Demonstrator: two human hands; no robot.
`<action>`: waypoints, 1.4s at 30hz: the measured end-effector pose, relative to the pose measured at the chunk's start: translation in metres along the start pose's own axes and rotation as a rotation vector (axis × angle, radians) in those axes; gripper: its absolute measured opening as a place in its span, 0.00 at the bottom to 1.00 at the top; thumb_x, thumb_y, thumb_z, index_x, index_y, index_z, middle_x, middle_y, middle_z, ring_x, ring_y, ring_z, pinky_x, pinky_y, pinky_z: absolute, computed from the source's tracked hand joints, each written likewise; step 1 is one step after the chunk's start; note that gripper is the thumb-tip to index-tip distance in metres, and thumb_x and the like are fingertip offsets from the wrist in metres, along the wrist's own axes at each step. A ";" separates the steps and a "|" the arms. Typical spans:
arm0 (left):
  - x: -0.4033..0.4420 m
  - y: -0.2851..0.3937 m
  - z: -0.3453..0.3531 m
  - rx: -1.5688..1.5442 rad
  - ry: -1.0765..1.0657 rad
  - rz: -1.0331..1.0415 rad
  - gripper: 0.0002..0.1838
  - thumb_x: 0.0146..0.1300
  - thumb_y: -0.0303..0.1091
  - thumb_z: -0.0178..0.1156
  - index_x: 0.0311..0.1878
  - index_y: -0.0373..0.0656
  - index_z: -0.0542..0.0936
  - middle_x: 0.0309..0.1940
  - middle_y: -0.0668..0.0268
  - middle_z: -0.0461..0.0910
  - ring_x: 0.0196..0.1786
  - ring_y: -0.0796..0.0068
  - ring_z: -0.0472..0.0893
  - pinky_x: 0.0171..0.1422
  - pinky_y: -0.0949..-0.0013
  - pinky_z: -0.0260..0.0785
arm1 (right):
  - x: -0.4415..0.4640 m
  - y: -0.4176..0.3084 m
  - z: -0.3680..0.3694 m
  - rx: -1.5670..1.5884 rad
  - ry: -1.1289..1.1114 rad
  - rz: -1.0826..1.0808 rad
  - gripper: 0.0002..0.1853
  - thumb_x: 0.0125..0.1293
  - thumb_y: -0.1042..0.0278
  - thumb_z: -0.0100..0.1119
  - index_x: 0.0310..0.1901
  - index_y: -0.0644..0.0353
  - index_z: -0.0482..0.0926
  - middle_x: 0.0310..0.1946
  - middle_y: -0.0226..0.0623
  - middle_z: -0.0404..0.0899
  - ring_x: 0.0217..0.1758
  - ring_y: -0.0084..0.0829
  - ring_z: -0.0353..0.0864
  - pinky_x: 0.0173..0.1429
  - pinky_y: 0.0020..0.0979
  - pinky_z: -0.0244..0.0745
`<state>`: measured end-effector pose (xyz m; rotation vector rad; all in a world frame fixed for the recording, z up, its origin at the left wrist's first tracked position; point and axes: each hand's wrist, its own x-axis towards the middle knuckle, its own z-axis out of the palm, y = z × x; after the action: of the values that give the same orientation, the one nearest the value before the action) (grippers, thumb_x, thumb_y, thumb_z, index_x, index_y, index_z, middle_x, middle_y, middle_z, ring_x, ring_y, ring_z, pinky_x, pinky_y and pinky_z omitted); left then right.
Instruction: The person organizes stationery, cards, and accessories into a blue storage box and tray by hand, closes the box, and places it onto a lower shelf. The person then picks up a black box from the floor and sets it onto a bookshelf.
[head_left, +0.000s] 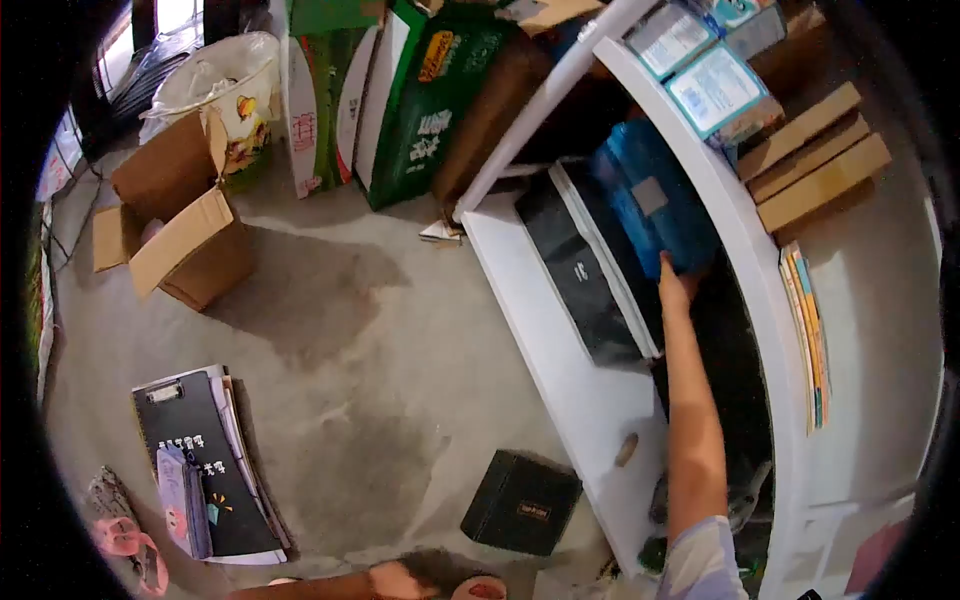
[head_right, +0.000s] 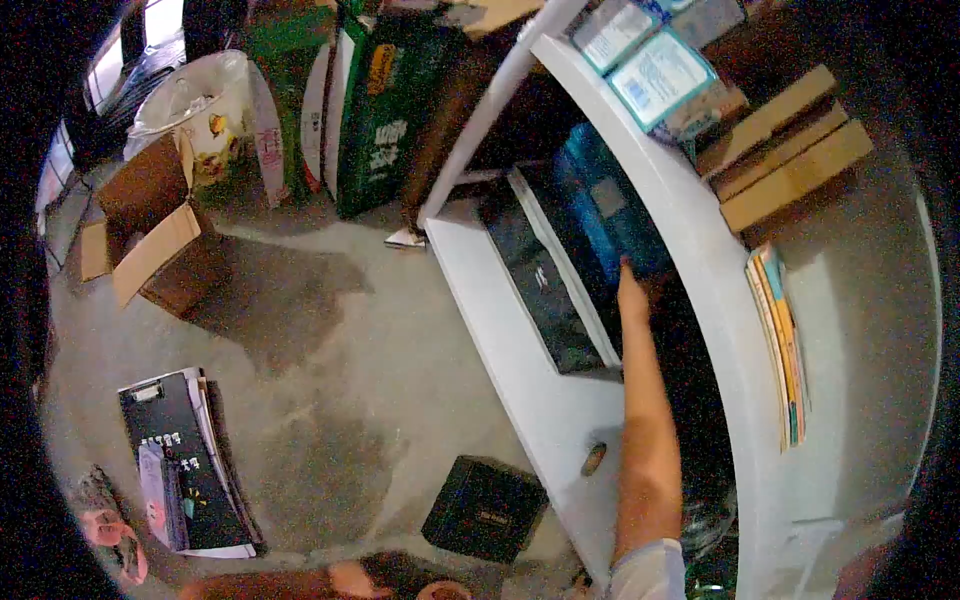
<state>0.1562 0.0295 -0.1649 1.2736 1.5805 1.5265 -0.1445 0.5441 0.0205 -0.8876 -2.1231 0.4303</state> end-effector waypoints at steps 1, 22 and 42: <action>0.001 -0.001 0.002 0.019 0.001 0.014 0.08 0.52 0.37 0.51 0.31 0.45 0.75 0.28 0.59 0.75 0.34 0.60 0.76 0.42 0.57 0.67 | 0.006 0.012 0.003 -0.008 0.056 -0.073 0.49 0.46 0.58 0.67 0.65 0.60 0.45 0.61 0.51 0.55 0.62 0.44 0.58 0.63 0.38 0.56; 0.112 -0.034 0.039 -0.165 0.442 -0.565 0.25 0.49 0.31 0.60 0.50 0.34 0.64 0.43 0.57 0.68 0.48 0.66 0.70 0.51 0.65 0.63 | -0.465 0.165 -0.208 0.219 -0.686 1.281 0.48 0.51 0.46 0.61 0.65 0.58 0.43 0.67 0.43 0.39 0.69 0.43 0.39 0.65 0.52 0.44; 0.043 0.134 -0.163 -0.311 -0.337 -0.719 0.28 0.57 0.32 0.57 0.57 0.40 0.56 0.47 0.56 0.67 0.47 0.67 0.69 0.50 0.65 0.64 | -0.364 -0.022 -0.246 0.991 -1.182 1.342 0.27 0.53 0.65 0.58 0.55 0.62 0.65 0.50 0.40 0.71 0.53 0.34 0.71 0.57 0.37 0.65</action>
<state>0.0246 -0.0121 0.0003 0.6347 1.3078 0.9825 0.1993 0.2709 -0.0043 -1.4208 -1.2695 2.8896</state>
